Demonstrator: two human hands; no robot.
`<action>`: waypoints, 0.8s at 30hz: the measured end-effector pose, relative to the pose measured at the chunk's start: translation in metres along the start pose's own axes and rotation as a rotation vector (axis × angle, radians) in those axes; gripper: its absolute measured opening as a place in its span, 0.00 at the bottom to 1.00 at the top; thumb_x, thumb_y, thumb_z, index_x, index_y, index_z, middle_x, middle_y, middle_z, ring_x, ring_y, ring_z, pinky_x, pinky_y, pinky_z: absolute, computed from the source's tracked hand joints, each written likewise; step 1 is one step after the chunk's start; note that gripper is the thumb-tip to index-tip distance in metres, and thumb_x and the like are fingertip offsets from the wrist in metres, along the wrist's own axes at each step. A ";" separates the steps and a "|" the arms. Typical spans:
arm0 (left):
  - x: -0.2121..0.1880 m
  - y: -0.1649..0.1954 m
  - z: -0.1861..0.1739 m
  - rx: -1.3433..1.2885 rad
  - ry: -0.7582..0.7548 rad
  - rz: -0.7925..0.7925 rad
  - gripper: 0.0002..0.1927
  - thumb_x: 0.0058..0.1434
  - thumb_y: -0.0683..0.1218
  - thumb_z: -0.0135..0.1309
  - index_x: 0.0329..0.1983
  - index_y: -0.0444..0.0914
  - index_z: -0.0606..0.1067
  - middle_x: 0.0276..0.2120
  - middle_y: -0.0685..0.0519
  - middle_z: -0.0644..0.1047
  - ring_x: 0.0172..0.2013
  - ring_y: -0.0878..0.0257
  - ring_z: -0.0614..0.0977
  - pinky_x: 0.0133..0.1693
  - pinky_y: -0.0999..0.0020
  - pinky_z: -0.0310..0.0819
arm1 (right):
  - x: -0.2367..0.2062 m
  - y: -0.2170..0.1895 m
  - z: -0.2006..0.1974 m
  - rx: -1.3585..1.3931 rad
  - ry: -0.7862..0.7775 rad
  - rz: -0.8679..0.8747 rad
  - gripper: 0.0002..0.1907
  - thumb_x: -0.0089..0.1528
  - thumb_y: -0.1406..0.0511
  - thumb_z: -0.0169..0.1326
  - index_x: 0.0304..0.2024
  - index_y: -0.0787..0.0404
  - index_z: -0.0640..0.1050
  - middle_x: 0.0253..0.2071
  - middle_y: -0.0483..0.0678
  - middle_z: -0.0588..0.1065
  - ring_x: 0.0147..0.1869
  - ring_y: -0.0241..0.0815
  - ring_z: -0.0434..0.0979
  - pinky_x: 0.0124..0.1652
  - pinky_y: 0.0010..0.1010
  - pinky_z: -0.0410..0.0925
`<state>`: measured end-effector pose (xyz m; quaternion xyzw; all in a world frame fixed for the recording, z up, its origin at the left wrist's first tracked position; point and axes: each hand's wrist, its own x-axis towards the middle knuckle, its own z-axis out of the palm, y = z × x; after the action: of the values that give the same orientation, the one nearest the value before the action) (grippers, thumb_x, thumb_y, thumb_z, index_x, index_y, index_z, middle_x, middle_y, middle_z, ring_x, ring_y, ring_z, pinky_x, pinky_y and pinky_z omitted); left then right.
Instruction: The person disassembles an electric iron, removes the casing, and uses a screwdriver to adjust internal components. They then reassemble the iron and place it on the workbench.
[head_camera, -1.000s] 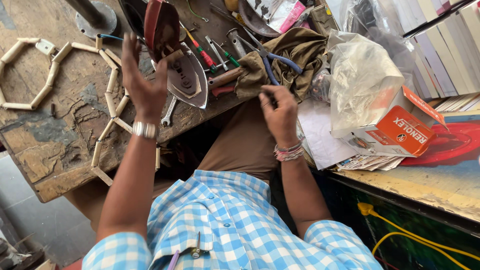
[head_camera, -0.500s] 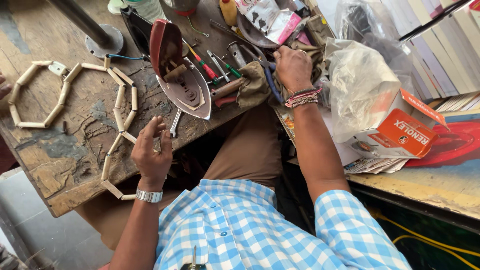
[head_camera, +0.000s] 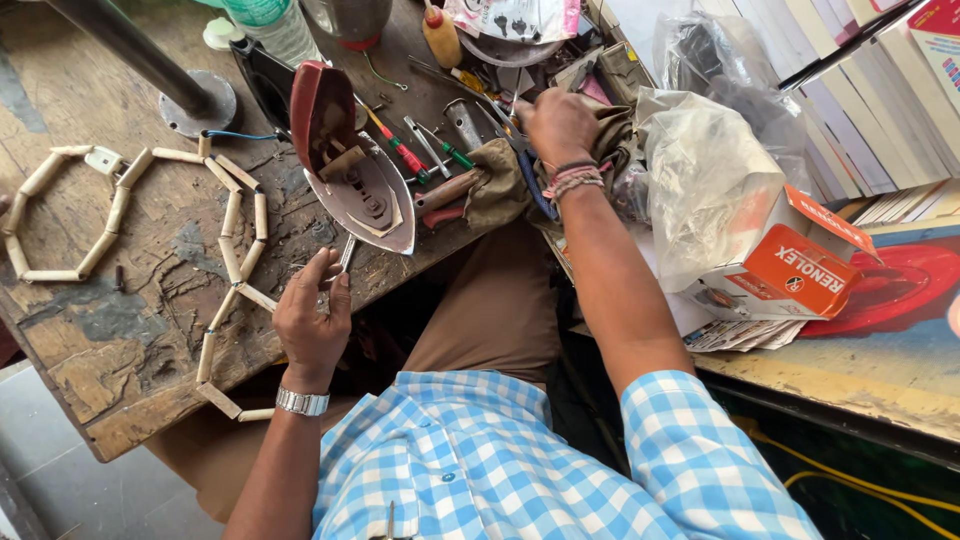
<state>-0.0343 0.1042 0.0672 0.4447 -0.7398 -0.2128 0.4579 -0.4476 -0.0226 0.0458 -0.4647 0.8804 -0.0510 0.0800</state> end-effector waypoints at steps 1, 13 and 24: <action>0.000 0.000 0.001 0.007 -0.009 -0.005 0.19 0.68 0.38 0.60 0.62 0.35 0.74 0.48 0.45 0.82 0.45 0.57 0.86 0.46 0.65 0.83 | 0.003 -0.006 -0.001 -0.006 0.001 -0.002 0.29 0.61 0.43 0.60 0.39 0.62 0.81 0.34 0.53 0.79 0.38 0.49 0.82 0.36 0.43 0.74; 0.000 -0.001 0.002 0.051 -0.009 0.013 0.11 0.67 0.39 0.61 0.52 0.35 0.80 0.47 0.45 0.83 0.47 0.55 0.86 0.47 0.64 0.83 | 0.034 -0.002 -0.016 0.293 -0.181 0.263 0.18 0.58 0.56 0.59 0.39 0.64 0.83 0.38 0.53 0.83 0.41 0.44 0.84 0.41 0.38 0.75; 0.007 0.013 0.001 0.021 0.033 0.007 0.10 0.66 0.37 0.61 0.50 0.35 0.80 0.50 0.46 0.82 0.50 0.53 0.85 0.52 0.62 0.81 | 0.011 0.027 -0.021 0.837 0.415 -0.074 0.15 0.68 0.57 0.54 0.30 0.57 0.78 0.24 0.42 0.77 0.21 0.29 0.69 0.21 0.26 0.64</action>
<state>-0.0421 0.1053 0.0797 0.4504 -0.7357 -0.1962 0.4663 -0.4794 -0.0159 0.0604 -0.4035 0.7643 -0.4964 0.0811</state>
